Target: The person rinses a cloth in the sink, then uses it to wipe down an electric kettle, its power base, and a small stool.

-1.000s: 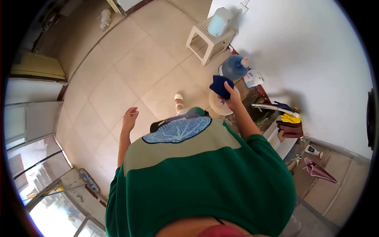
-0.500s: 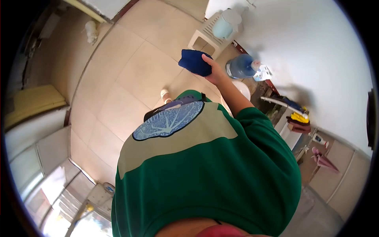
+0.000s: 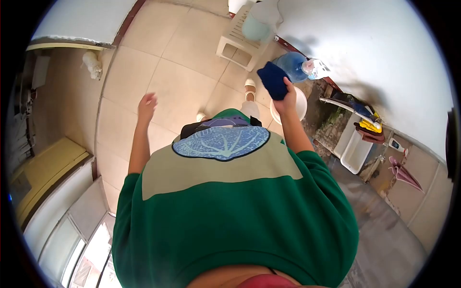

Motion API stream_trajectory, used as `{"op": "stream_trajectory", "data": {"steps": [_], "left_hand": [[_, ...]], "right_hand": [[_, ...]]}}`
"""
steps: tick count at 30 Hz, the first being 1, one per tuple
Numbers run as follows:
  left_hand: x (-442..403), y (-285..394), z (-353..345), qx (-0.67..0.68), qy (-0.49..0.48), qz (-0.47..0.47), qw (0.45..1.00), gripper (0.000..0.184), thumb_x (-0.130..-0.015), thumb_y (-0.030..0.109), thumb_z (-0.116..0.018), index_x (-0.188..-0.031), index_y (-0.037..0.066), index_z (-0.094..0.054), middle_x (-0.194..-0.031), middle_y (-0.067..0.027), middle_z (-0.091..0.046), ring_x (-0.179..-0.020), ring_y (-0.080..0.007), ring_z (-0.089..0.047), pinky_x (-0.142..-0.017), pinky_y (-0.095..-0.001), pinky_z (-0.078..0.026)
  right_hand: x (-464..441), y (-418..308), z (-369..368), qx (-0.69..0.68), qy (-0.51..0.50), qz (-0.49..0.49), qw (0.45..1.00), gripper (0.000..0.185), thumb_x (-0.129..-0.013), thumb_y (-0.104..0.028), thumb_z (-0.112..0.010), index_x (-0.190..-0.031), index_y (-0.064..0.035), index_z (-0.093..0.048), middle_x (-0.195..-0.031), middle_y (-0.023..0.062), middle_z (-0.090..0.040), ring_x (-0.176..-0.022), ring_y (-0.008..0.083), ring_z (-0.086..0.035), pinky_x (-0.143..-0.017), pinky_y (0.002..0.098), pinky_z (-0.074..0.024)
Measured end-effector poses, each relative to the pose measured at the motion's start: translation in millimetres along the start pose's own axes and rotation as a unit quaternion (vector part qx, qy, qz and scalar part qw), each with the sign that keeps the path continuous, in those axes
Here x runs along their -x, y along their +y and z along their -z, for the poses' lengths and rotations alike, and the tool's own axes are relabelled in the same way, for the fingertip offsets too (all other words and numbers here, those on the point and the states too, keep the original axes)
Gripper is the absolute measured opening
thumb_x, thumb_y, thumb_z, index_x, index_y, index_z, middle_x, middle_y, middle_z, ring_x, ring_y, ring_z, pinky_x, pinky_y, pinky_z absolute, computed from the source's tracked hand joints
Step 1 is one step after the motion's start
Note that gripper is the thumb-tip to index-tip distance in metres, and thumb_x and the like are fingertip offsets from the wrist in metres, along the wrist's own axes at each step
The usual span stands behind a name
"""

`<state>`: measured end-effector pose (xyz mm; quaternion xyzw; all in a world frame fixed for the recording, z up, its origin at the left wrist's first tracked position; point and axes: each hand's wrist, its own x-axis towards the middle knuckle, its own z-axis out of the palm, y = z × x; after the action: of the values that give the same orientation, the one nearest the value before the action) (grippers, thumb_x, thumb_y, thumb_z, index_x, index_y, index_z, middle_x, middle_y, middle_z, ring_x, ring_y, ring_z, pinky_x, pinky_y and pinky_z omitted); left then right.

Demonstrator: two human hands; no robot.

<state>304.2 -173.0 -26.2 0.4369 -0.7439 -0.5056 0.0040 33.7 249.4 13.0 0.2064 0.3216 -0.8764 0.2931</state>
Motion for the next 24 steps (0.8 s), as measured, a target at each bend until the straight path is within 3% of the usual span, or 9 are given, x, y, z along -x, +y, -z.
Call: {"op": "stream_trajectory", "data": {"steps": [3, 5, 9, 14, 16, 17, 20, 24], "left_hand": [[-38.4, 103.6, -96.8, 0.039, -0.094, -0.019, 0.995, 0.038, -0.085, 0.030, -0.062, -0.118, 0.012, -0.056, -0.105, -0.0047, -0.060, -0.076, -0.0124, -0.062, -0.059, -0.0250, -0.046], [-52.9, 165.7, -163.7, 0.071, -0.155, -0.005, 0.985, 0.042, -0.087, 0.032, -0.059, -0.122, 0.010, -0.053, -0.108, -0.0048, -0.059, -0.079, -0.0124, -0.060, -0.064, -0.0256, -0.047], [-86.3, 246.2, -289.9, 0.146, -0.261, 0.065, 0.952, 0.052, -0.085, 0.032, -0.061, -0.129, 0.008, -0.045, -0.110, -0.0064, -0.057, -0.079, -0.0136, -0.059, -0.065, -0.0273, -0.046], [-123.9, 280.9, -395.3, 0.154, -0.286, 0.149, 0.934, 0.058, -0.077, 0.024, -0.071, -0.126, 0.007, -0.045, -0.115, -0.0056, -0.054, -0.085, -0.0135, -0.057, -0.070, -0.0291, -0.048], [-126.9, 286.1, -419.5, 0.179, -0.237, 0.169, 0.940, 0.057, -0.074, 0.021, -0.073, -0.123, 0.007, -0.045, -0.112, -0.0046, -0.054, -0.087, -0.0140, -0.057, -0.071, -0.0298, -0.048], [-130.1, 288.1, -427.5, 0.196, -0.192, 0.176, 0.945, 0.057, -0.072, 0.017, -0.075, -0.119, 0.008, -0.046, -0.110, -0.0035, -0.054, -0.089, -0.0145, -0.056, -0.073, -0.0305, -0.048], [-146.7, 282.3, -445.6, 0.290, -0.229, 0.194, 0.909, 0.056, -0.069, 0.012, -0.076, -0.115, 0.008, -0.044, -0.106, -0.0033, -0.054, -0.091, -0.0157, -0.055, -0.073, -0.0318, -0.051], [-158.2, 286.4, -459.2, 0.350, -0.185, 0.203, 0.896, 0.060, -0.069, 0.010, -0.076, -0.118, 0.007, -0.041, -0.108, -0.0044, -0.053, -0.092, -0.0157, -0.055, -0.071, -0.0323, -0.053]], "right_hand": [[-24.5, -47.6, 15.8, -0.029, 0.031, 0.019, 0.999, 0.045, -0.086, -0.023, -0.056, -0.123, 0.0009, -0.047, -0.121, 0.0172, -0.055, -0.111, 0.0332, -0.054, -0.098, 0.0440, -0.0416], [-42.2, -83.2, 21.1, -0.044, -0.003, 0.000, 0.999, 0.047, -0.087, -0.024, -0.055, -0.126, 0.0010, -0.045, -0.125, 0.0179, -0.052, -0.114, 0.0346, -0.051, -0.098, 0.0470, -0.0406], [-83.4, -143.0, 10.4, 0.006, 0.030, 0.007, 0.999, 0.049, -0.086, -0.023, -0.057, -0.127, 0.0008, -0.042, -0.126, 0.0183, -0.050, -0.115, 0.0354, -0.049, -0.099, 0.0510, -0.0393], [-136.4, -183.4, 18.3, 0.013, 0.024, -0.019, 0.999, 0.049, -0.086, -0.022, -0.057, -0.127, -0.0007, -0.042, -0.126, 0.0177, -0.050, -0.116, 0.0354, -0.048, -0.099, 0.0508, -0.0389], [-150.5, -189.5, 23.1, 0.020, 0.031, -0.032, 0.999, 0.049, -0.085, -0.021, -0.057, -0.127, -0.0006, -0.042, -0.126, 0.0177, -0.050, -0.116, 0.0355, -0.049, -0.098, 0.0507, -0.0390], [-157.6, -191.8, 25.4, 0.022, 0.032, -0.032, 0.999, 0.049, -0.085, -0.021, -0.058, -0.127, -0.0005, -0.042, -0.126, 0.0177, -0.050, -0.115, 0.0356, -0.049, -0.098, 0.0505, -0.0391], [-167.8, -195.0, 33.4, 0.013, 0.050, -0.040, 0.998, 0.049, -0.085, -0.020, -0.058, -0.127, -0.0003, -0.042, -0.126, 0.0177, -0.050, -0.115, 0.0356, -0.049, -0.098, 0.0505, -0.0393], [-179.2, -195.1, 51.4, 0.010, 0.086, -0.054, 0.995, 0.049, -0.084, -0.020, -0.058, -0.127, 0.0000, -0.043, -0.126, 0.0184, -0.050, -0.115, 0.0356, -0.049, -0.098, 0.0501, -0.0398]]}}
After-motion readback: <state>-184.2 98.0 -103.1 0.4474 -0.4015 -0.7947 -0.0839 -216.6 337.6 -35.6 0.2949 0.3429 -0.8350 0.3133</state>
